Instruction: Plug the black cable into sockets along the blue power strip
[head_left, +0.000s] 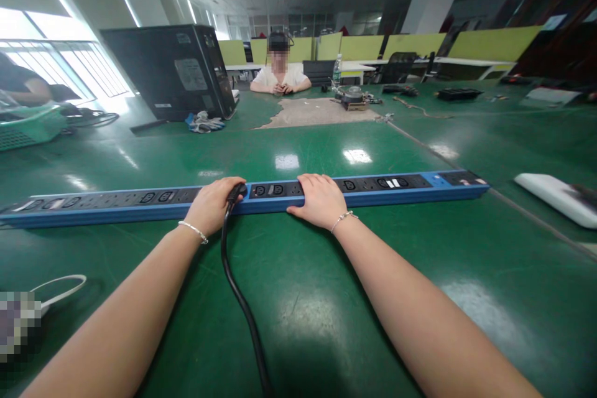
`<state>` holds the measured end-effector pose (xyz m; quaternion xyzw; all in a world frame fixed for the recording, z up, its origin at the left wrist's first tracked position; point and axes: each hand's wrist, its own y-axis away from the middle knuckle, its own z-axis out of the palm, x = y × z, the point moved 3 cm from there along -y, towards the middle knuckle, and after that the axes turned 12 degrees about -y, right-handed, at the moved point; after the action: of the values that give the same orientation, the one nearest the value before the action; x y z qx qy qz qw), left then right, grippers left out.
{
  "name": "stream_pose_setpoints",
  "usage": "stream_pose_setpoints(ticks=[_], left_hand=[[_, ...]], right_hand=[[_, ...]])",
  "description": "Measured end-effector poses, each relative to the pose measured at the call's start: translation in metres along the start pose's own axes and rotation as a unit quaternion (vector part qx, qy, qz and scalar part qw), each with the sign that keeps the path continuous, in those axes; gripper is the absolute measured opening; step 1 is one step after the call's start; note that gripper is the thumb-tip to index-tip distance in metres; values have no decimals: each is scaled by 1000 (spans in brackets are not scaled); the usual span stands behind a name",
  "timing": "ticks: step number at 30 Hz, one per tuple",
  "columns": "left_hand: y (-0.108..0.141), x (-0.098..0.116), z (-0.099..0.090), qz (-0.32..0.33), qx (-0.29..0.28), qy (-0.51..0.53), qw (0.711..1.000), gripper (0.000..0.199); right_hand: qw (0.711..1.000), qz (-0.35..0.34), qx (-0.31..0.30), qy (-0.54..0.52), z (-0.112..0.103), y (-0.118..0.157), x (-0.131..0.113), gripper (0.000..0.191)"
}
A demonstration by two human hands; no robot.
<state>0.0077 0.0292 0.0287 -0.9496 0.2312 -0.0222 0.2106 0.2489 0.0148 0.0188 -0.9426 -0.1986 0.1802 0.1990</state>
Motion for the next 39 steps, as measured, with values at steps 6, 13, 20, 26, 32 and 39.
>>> stream_pose_setpoints(ticks=[6,13,20,26,32,39], left_hand=[[0,1,-3,-10,-16,-22,1000,37],[2,5,-7,-48,-44,-58,996,37],[5,11,-10,-57,-26,-54,997,41],[2,14,-12,-73,-28,-81,994,39],[5,21,-12,-83,4,-56,995,37],[0,24,-15,-107,-14,-69,992,38]], right_hand=[[1000,3,-3,2,0,0,-1,67],[1000,2,4,7,1,1,-2,66],[1000,3,6,10,0,1,-2,68],[1000,0,4,9,0,0,-2,66],[1000,3,6,10,0,1,-3,67],[1000,-1,5,8,0,0,-2,67]])
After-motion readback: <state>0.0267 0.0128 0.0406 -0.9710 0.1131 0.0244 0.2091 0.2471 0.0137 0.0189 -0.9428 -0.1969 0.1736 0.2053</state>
